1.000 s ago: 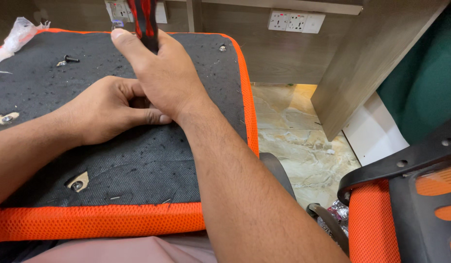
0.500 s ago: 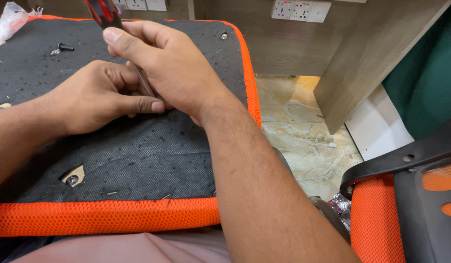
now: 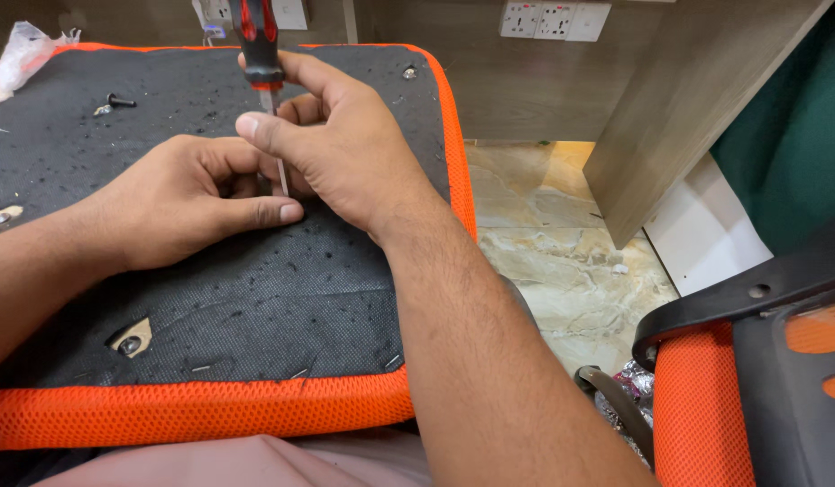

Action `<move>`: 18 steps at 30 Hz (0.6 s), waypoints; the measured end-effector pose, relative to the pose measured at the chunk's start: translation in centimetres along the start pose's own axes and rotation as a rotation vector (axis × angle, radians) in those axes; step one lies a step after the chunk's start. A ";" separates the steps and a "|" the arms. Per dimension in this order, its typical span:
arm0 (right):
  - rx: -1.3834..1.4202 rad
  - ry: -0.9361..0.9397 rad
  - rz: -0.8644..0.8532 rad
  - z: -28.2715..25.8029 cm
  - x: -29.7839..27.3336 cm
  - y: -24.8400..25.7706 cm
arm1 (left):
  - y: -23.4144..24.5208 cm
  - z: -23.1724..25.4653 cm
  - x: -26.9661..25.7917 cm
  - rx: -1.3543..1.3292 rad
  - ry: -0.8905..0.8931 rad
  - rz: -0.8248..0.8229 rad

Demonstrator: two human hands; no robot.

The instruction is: The person uses a screwdriver to tighten screws into the underside of an orange and black chair seat. They repeatedly position the screwdriver, turn it to drive the screws, and adjust their grip while working on multiple screw holes.

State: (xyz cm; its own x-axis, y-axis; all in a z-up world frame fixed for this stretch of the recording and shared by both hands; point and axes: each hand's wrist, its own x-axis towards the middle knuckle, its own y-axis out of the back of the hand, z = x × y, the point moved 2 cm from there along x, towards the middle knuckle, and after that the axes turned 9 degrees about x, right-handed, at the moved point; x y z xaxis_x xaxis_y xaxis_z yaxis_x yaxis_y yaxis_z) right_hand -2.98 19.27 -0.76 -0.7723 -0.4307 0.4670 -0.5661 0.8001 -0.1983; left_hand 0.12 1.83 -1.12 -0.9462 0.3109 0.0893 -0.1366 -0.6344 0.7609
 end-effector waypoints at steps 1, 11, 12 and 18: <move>-0.043 -0.025 0.028 -0.1 0.0 0.0 | 0.0 0.2 0.0 0.008 0.021 0.007; -0.124 -0.147 -0.003 0.1 -0.6 -0.1 | 0.1 1.5 -0.2 0.083 0.087 0.033; -0.120 -0.140 -0.023 0.3 -0.5 -0.2 | 0.1 1.5 -0.3 0.105 0.050 0.030; -0.041 -0.113 -0.106 0.6 -0.4 0.1 | 0.3 1.2 -0.3 0.142 -0.005 0.002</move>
State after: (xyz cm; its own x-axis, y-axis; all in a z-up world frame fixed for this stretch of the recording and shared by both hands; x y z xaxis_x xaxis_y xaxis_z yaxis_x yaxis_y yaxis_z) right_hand -2.96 19.28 -1.47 -0.7376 -0.5562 0.3829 -0.6360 0.7628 -0.1170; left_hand 0.69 2.44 -0.12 -0.9450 0.3133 0.0942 -0.0913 -0.5289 0.8438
